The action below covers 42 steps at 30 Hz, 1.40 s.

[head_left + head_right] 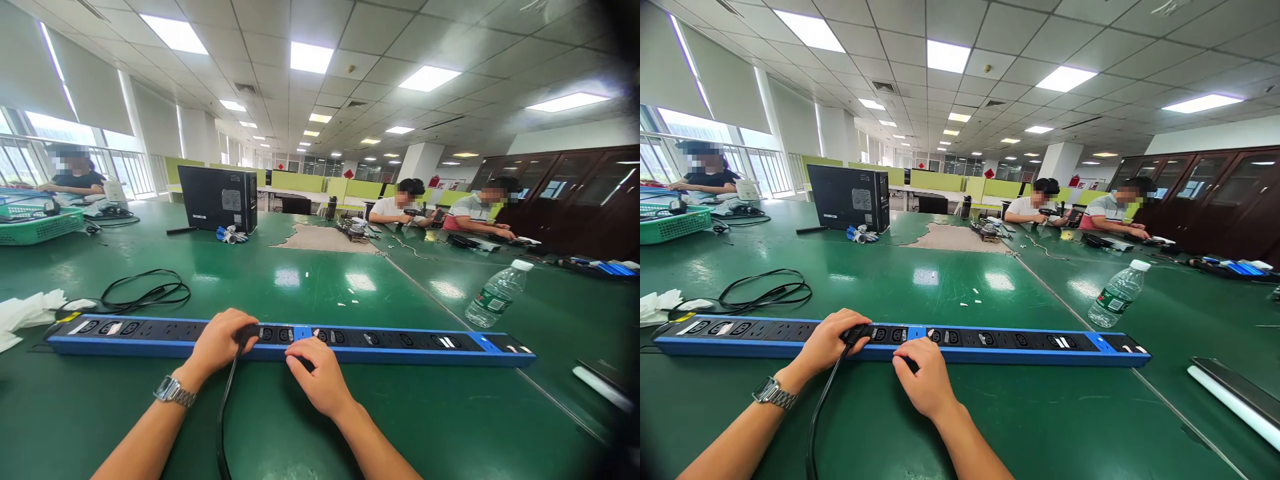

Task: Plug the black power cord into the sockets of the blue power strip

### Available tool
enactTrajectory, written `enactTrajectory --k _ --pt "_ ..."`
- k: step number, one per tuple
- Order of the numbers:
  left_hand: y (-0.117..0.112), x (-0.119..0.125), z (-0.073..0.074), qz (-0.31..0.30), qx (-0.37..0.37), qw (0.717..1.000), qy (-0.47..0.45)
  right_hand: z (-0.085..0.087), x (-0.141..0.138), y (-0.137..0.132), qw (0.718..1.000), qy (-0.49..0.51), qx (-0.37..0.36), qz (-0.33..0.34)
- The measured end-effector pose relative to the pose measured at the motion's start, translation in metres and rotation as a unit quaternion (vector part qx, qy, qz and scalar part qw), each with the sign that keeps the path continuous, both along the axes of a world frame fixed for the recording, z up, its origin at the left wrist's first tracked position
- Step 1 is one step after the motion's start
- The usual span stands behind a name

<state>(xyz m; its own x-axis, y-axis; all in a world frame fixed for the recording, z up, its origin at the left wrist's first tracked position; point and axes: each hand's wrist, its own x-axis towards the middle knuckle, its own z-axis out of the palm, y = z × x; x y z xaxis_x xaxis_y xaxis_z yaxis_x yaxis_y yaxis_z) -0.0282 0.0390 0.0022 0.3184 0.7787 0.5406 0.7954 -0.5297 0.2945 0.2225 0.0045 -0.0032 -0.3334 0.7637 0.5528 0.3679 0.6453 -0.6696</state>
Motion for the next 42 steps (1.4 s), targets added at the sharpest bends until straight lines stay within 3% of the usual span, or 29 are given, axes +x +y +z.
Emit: enactTrajectory --k 7,19,29,36,42 --pt "0.0 -0.001 -0.006 0.023 -0.008 1.0 0.0 0.0 0.0 0.0 1.0 -0.006 -0.002 -0.001" --pt "-0.006 0.0 0.005 0.009 -0.052 0.999 -0.002 0.001 0.001 0.001 1.0 0.0 -0.01 0.004" --pt "-0.006 0.001 -0.001 0.056 -0.08 0.993 -0.063 0.0 0.001 0.0 1.0 -0.001 -0.008 0.001" --pt "-0.009 0.004 0.009 0.05 -0.043 0.982 -0.179 0.0 0.0 0.0 1.0 0.002 -0.001 -0.001" --pt "-0.014 0.021 0.0 0.071 0.0 0.984 -0.165 0.0 -0.001 -0.001 1.0 0.017 0.018 -0.011"
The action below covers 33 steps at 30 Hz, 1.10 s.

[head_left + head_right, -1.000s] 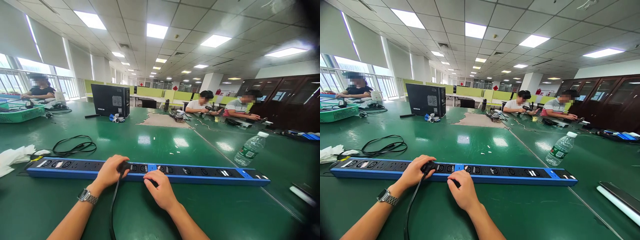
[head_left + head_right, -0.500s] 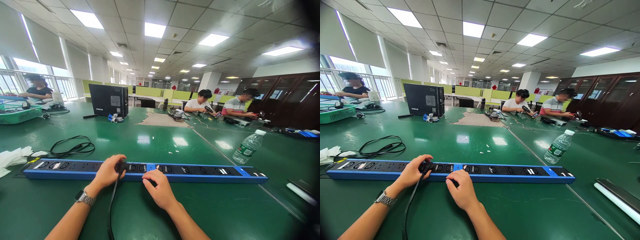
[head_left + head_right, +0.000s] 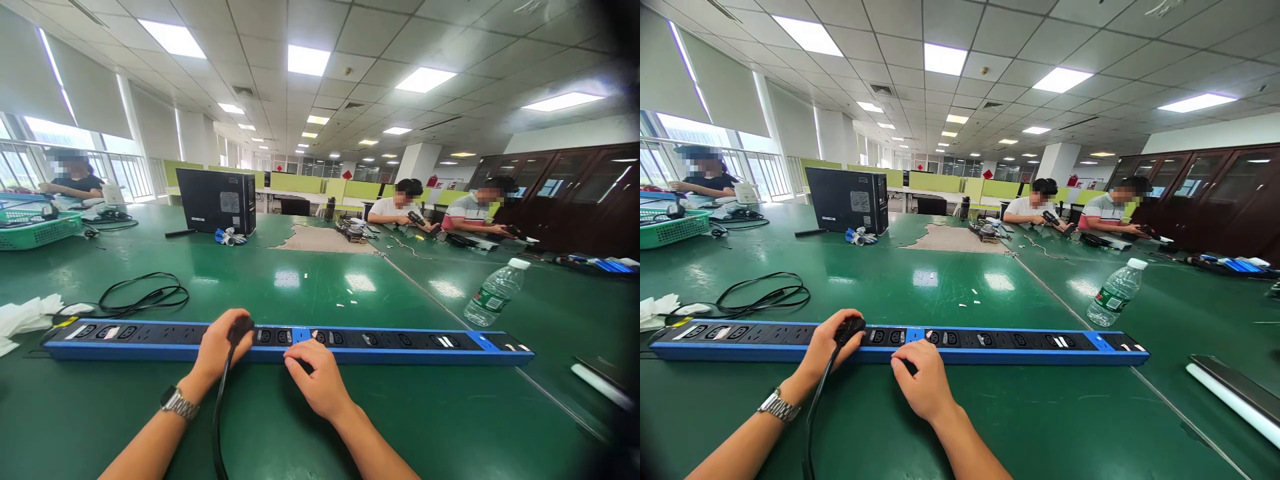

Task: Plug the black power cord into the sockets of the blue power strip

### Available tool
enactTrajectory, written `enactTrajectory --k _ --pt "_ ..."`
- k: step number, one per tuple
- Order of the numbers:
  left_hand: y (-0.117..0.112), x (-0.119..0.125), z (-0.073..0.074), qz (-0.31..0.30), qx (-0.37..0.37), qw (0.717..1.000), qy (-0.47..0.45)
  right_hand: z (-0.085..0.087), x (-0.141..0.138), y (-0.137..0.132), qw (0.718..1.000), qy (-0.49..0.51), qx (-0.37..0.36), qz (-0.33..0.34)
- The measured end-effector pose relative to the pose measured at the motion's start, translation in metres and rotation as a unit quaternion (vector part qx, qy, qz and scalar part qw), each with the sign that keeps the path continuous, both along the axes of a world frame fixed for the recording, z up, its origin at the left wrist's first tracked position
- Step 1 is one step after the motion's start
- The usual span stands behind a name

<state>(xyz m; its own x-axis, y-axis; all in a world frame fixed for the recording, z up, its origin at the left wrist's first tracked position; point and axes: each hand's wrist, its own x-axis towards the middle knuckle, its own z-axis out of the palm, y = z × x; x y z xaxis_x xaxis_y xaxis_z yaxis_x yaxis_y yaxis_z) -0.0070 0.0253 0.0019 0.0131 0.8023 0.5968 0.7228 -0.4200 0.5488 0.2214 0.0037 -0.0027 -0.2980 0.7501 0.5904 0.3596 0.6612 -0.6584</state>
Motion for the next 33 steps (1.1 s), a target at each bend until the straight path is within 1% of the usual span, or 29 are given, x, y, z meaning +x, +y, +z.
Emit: enactTrajectory --k 2,4,5,6,7,8,10,12,14,17,19,20,22,25,29,31,33 --pt "-0.003 0.012 -0.005 0.013 0.022 1.0 0.018 0.0 -0.001 -0.002 1.0 0.028 0.003 -0.013" --pt "-0.006 0.024 -0.007 0.022 0.046 0.998 0.042 0.0 -0.003 -0.005 0.998 0.062 -0.02 -0.013" --pt "-0.007 0.029 -0.007 0.023 0.057 0.997 0.054 -0.001 -0.005 -0.007 0.996 0.076 -0.054 -0.001" --pt "-0.008 0.033 -0.007 0.021 0.067 0.995 0.066 -0.003 -0.008 -0.009 0.99 0.089 -0.105 0.023" --pt "-0.008 0.037 -0.006 0.017 0.077 0.994 0.08 -0.004 -0.012 -0.01 0.978 0.103 -0.169 0.057" --pt "-0.009 0.04 -0.005 0.014 0.086 0.991 0.098 -0.006 -0.017 -0.012 0.958 0.12 -0.24 0.098" --pt "-0.01 0.045 -0.003 0.016 0.101 0.984 0.143 -0.01 -0.027 -0.014 0.898 0.167 -0.367 0.174" --pt "-0.012 0.049 -0.003 0.023 0.106 0.976 0.191 -0.013 -0.035 -0.017 0.839 0.224 -0.447 0.216" --pt "-0.014 0.053 -0.004 0.016 0.098 0.969 0.226 -0.013 -0.039 -0.019 0.79 0.283 -0.498 0.219" --pt "-0.016 0.059 -0.007 -0.027 0.084 0.967 0.238 -0.008 -0.036 -0.019 0.728 0.36 -0.548 0.198" --pt "-0.017 0.061 -0.009 -0.052 0.086 0.968 0.23 -0.003 -0.031 -0.015 0.693 0.406 -0.563 0.193" --pt "-0.016 0.061 -0.01 -0.057 0.09 0.969 0.223 0.0 -0.027 -0.012 0.681 0.431 -0.562 0.188" --pt "-0.015 0.059 -0.01 -0.055 0.103 0.971 0.207 0.005 -0.018 -0.005 0.666 0.483 -0.543 0.167" --pt "-0.013 0.054 -0.01 -0.047 0.121 0.974 0.187 0.011 -0.005 0.006 0.669 0.534 -0.503 0.121" --pt "-0.011 0.051 -0.01 -0.062 0.12 0.976 0.17 0.011 0.004 0.012 0.684 0.52 -0.5 0.113" --pt "-0.011 0.051 -0.01 -0.068 0.118 0.977 0.164 0.009 0.004 0.012 0.678 0.517 -0.508 0.118" --pt "-0.011 0.051 -0.01 -0.068 0.122 0.978 0.157 0.007 0.002 0.01 0.665 0.523 -0.518 0.124"
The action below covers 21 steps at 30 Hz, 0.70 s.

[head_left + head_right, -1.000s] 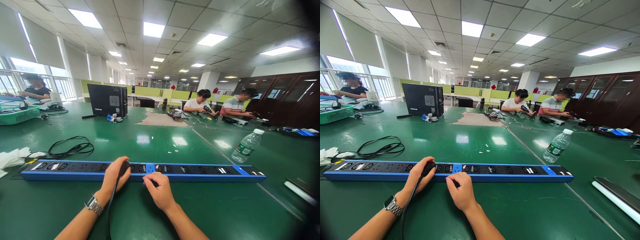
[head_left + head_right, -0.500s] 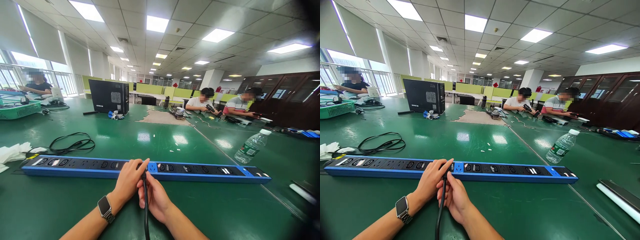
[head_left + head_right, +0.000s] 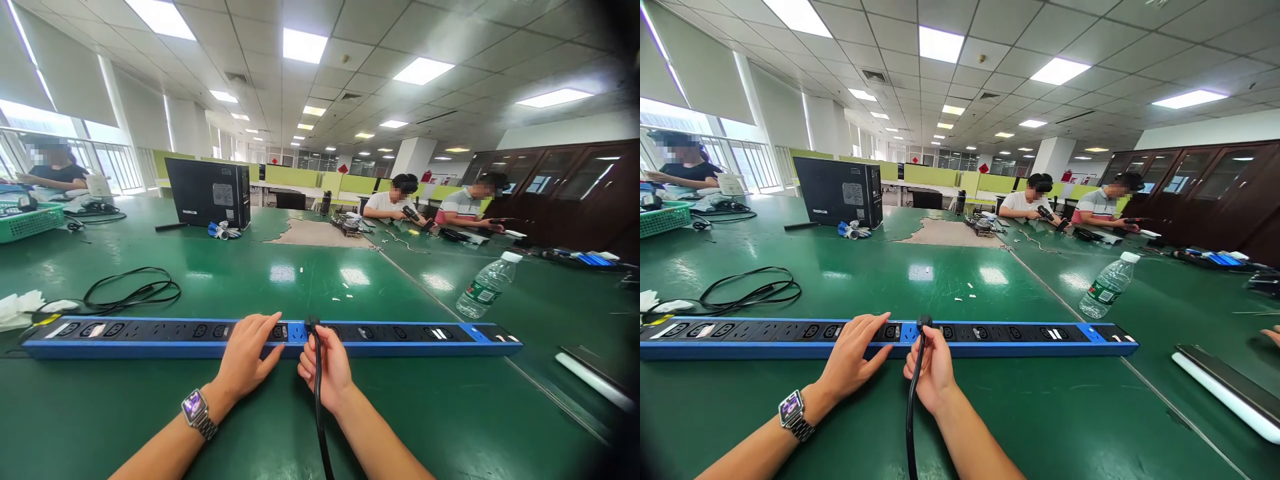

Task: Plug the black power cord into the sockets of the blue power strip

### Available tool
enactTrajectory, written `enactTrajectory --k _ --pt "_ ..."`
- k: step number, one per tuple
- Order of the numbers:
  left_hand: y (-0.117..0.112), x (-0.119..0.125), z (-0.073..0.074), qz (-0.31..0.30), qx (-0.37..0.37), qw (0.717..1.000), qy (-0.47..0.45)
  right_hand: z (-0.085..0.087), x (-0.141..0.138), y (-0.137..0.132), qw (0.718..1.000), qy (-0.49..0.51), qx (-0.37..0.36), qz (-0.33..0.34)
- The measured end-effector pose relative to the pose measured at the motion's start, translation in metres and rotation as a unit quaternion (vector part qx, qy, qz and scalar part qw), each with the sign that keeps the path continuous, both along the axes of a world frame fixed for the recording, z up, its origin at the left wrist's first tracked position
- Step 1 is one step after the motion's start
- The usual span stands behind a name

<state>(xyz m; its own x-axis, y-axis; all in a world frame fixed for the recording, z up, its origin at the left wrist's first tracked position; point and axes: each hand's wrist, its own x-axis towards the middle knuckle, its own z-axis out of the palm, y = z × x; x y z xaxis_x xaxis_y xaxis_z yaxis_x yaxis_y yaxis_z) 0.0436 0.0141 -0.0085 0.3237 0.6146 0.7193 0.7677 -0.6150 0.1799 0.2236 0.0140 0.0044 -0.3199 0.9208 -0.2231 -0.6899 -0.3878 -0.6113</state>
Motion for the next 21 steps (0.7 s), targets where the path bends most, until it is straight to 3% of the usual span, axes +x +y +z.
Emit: enactTrajectory --k 3,11,21 --pt "-0.001 -0.001 0.0 0.003 -0.003 1.0 -0.008 -0.002 0.0 -0.001 1.0 0.016 0.0 0.021" --pt "-0.001 0.001 -0.002 -0.026 -0.028 0.999 0.002 -0.001 -0.003 -0.005 0.994 0.003 0.082 0.073" --pt "-0.002 0.002 0.001 -0.057 -0.039 0.998 0.012 -0.009 -0.014 -0.008 0.998 -0.043 0.026 0.031"
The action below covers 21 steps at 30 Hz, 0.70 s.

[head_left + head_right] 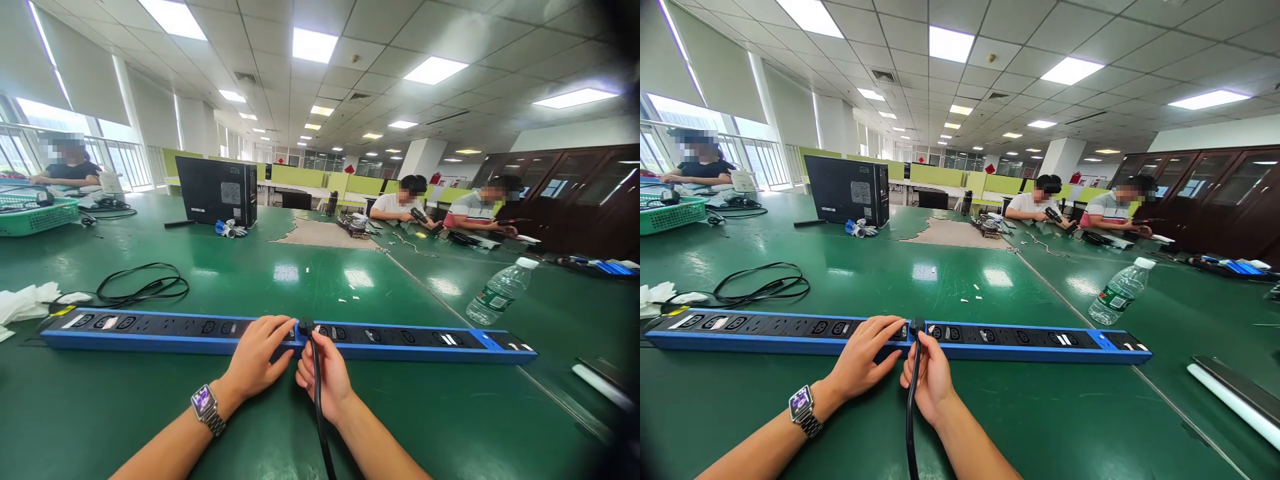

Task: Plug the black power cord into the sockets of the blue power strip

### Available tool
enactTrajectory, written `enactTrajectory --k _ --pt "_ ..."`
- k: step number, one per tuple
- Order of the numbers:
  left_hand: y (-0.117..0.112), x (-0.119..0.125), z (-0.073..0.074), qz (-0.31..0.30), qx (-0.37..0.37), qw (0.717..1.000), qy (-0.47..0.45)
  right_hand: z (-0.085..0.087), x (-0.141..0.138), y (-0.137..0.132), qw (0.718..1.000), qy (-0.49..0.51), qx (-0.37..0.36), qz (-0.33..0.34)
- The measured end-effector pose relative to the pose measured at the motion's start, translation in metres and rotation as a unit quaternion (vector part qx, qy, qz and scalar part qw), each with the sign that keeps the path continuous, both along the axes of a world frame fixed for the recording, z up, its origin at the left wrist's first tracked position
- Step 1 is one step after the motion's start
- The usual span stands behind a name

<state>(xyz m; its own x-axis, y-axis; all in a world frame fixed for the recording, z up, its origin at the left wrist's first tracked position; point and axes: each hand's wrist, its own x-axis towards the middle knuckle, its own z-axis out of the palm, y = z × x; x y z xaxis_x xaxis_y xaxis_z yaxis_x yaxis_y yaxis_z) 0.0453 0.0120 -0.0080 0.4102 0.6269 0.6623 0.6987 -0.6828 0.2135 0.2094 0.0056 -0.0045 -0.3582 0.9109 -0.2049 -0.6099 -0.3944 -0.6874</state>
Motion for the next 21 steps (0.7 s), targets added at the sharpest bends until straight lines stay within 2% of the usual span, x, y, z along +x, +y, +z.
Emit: enactTrajectory --k 5,10,15,21 --pt "0.0 0.002 -0.003 -0.039 -0.019 0.998 0.041 -0.005 -0.003 -0.001 0.996 -0.056 -0.037 -0.065" --pt "-0.001 0.005 -0.003 -0.062 -0.056 0.995 0.061 -0.005 -0.007 -0.003 0.987 -0.109 0.033 -0.116" --pt "-0.002 0.004 -0.003 -0.061 -0.079 0.993 0.065 0.0 -0.009 -0.007 0.978 -0.158 0.069 -0.114" --pt "-0.003 0.004 -0.004 -0.044 -0.08 0.994 0.067 0.004 -0.01 -0.009 0.968 -0.207 0.077 -0.119"
